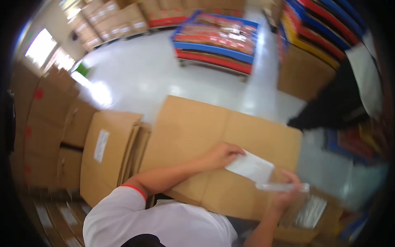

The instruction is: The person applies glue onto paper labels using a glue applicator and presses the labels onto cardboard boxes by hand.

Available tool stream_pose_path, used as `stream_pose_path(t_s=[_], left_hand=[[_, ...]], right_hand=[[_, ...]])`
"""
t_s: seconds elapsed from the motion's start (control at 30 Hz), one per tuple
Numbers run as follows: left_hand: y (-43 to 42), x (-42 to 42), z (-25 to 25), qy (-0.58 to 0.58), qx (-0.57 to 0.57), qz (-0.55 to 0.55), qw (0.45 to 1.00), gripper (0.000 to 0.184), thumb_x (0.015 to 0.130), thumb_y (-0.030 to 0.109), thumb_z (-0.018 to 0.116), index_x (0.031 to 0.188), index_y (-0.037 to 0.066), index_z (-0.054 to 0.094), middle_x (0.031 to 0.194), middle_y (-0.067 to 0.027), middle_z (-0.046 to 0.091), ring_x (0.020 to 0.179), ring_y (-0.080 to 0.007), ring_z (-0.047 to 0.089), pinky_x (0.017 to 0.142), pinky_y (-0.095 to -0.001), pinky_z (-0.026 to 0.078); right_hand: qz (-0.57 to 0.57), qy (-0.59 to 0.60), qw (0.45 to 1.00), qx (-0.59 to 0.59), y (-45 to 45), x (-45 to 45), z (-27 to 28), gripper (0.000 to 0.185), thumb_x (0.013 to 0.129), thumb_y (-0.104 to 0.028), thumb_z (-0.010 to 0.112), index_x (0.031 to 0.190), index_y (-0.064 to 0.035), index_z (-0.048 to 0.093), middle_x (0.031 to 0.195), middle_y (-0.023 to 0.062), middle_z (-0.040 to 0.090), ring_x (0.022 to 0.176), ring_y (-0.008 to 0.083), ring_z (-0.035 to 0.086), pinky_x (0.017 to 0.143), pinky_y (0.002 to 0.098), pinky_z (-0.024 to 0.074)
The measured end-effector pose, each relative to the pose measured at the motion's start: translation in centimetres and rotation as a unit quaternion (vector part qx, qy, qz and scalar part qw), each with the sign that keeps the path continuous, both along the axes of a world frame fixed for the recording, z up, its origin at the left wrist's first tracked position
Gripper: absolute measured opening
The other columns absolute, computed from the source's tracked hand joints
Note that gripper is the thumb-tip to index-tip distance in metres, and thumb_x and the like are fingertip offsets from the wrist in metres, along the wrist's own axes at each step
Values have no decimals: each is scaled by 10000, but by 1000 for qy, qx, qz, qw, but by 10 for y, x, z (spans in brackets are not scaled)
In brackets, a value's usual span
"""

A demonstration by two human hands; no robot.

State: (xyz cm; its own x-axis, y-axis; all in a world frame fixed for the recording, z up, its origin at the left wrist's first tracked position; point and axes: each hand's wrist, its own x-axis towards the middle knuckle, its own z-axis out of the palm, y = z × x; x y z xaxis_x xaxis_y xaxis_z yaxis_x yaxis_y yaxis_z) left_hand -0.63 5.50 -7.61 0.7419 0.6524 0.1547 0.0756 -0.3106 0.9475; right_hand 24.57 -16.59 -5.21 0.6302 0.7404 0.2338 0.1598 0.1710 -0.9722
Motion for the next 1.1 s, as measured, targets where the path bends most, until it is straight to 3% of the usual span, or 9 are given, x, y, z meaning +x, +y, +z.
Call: stream_pose_path(t_s=[0.07,0.13,0.23,0.47,0.57,0.73,0.93,1.0,1.1], left_hand=[[3,2,-3,-3,21,-1,1000,242,924,-6,605,1087,17,783,993,-160,778,823,-265,715,758,-378,569],[-3,-12,16,25,2,15,1000,246,924,-6,605,1091,12,785,994,-167,776,808,-271,712,746,-386,567],[1,-5,18,71,-50,-28,996,244,928,-5,617,1100,8,789,982,-173,773,773,-266,705,716,-391,557],[0,3,18,25,-2,-8,1000,175,969,78,695,1101,14,790,951,-155,766,722,-256,676,676,-383,539],[2,2,13,40,29,-14,999,172,979,106,701,1104,30,792,950,-132,765,730,-251,674,661,-377,529],[-1,8,13,49,24,-22,998,169,990,139,704,1108,67,800,928,-109,750,713,-213,643,635,-358,502],[2,4,32,172,-93,-38,980,155,996,109,707,1111,84,809,870,-78,746,678,-119,573,608,-302,475],[-2,3,8,77,-19,-5,997,152,986,151,727,1091,76,807,776,-136,730,615,-201,626,599,-340,512],[-12,6,2,74,-78,27,994,144,999,148,730,1092,83,819,737,-128,724,613,-166,635,572,-331,501]], right_hand=[[88,92,992,23,39,12,-19,816,1076,-701,377,1174,39,707,942,76,654,901,186,641,868,339,504],[-144,337,926,88,87,-29,-12,822,1047,-720,433,1276,38,653,962,71,659,897,162,649,871,317,521],[-20,268,962,50,99,-39,-43,825,1027,-704,497,1368,41,589,1015,84,680,934,159,665,900,315,536],[-37,104,994,-26,111,-46,-33,477,1028,-269,708,1368,39,579,1087,101,671,948,180,656,870,326,544],[-55,113,992,12,113,-46,-38,338,1036,-173,684,1309,6,594,1025,83,681,864,165,668,774,298,557],[-52,187,980,32,111,-50,-24,268,1021,-155,689,1216,-4,583,966,80,653,767,176,654,715,312,547],[-34,241,967,80,116,-49,-26,236,1023,-158,687,1171,-1,592,914,78,651,733,189,657,686,326,539],[-61,263,957,107,114,-47,-25,256,1031,-174,687,1196,4,606,904,81,667,732,184,656,694,324,537],[-116,264,948,133,98,-31,-18,322,1044,-234,689,1240,13,626,912,85,697,738,184,662,712,317,533]])
